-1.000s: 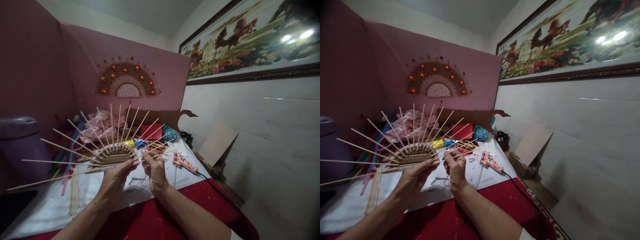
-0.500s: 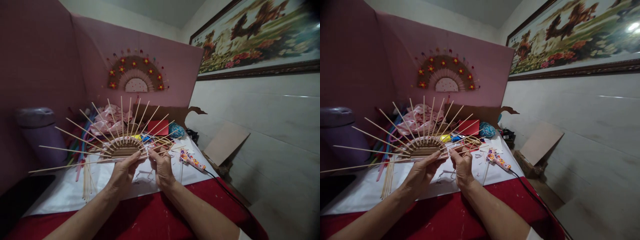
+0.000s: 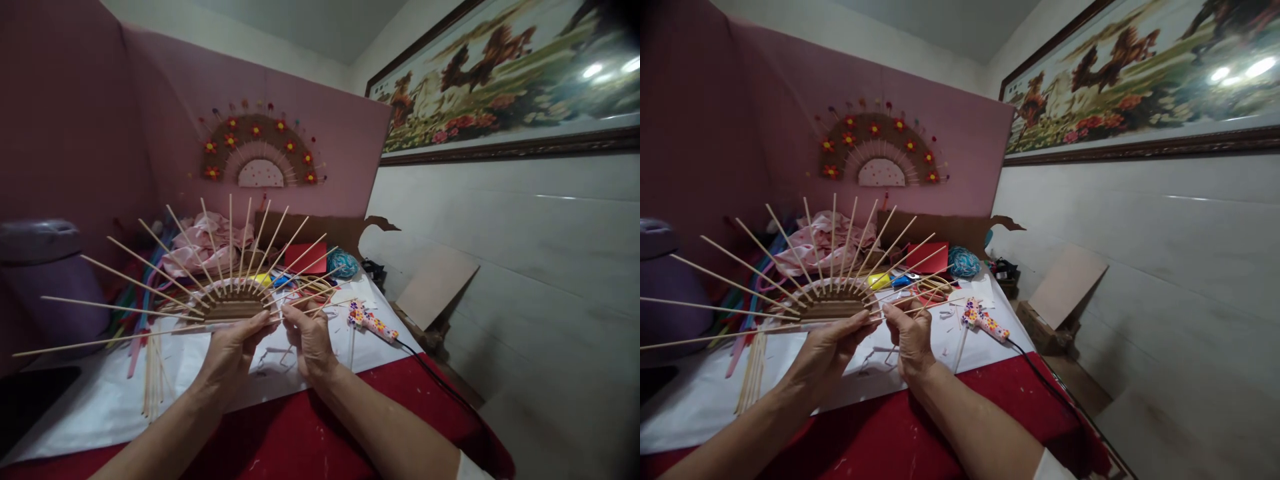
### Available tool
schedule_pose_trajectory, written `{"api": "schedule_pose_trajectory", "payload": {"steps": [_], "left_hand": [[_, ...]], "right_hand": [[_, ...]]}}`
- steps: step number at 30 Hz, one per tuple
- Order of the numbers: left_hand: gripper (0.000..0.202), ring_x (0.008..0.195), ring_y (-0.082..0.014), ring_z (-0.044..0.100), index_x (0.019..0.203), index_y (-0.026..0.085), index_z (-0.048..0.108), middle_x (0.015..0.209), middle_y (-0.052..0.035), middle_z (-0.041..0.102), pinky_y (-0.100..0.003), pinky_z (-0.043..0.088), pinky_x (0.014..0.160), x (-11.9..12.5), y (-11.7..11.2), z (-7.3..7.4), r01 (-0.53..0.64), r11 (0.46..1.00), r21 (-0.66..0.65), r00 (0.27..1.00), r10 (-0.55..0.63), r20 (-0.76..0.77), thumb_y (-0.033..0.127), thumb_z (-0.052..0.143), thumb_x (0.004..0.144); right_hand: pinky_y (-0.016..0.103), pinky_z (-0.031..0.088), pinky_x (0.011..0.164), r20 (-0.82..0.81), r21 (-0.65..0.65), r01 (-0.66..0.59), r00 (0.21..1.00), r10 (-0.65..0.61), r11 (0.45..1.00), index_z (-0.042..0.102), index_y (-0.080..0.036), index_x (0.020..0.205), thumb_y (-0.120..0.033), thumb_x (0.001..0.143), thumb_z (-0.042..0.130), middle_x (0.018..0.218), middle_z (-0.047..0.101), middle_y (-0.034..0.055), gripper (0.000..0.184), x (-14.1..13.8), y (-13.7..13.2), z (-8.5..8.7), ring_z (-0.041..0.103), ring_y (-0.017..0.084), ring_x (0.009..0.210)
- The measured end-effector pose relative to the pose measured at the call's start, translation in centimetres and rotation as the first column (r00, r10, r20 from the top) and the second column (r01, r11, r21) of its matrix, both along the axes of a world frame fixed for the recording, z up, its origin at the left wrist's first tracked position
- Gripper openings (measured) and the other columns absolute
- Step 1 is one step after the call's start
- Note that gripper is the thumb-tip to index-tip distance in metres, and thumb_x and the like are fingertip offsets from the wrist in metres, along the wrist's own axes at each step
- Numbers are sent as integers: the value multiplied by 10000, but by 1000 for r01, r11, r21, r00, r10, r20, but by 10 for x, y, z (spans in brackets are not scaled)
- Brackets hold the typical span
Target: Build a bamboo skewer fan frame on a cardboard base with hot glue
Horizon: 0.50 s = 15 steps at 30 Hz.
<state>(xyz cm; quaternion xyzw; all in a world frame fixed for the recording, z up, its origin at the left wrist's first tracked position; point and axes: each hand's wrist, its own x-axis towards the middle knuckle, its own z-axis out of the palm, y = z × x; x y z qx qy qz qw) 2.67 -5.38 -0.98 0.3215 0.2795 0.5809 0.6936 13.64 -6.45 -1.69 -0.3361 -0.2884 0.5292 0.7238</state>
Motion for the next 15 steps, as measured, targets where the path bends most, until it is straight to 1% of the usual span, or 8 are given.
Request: {"api": "schedule_pose_trajectory", "payload": {"steps": [4,10,13,15], "left_hand": [[86,694,-167,672,680,47,723,729,-97,739,-217,572,644,0,1,-1,-12,1000,-9,1000,12,-1,60,710,597],[60,684,-166,675,667,49,723,709,-94,738,-216,576,639,0,3,-3,-17,1000,-15,1000,17,2,41,686,621],[67,676,-162,676,669,51,724,709,-91,738,-215,575,647,0,2,-3,-14,1000,-15,1000,14,5,30,681,622],[68,684,-163,677,671,51,724,715,-94,738,-217,573,658,0,2,-3,-11,1000,-12,1000,11,10,28,678,626]], "right_hand": [[157,255,410,-24,-5,-2,1000,2,1000,526,-156,609,-232,534,752,533,497,-59,249,0,1,0,417,42,462],[165,182,379,-6,-27,-20,1000,20,999,523,-160,592,-237,542,738,468,451,-73,234,1,2,1,340,33,405],[168,226,396,-12,-4,-18,1000,18,1000,532,-158,582,-229,529,742,490,484,-61,228,1,2,1,382,41,429],[169,237,400,-11,-13,-13,1000,13,1000,535,-158,580,-233,520,746,507,498,-54,232,0,2,1,403,47,443]]}}
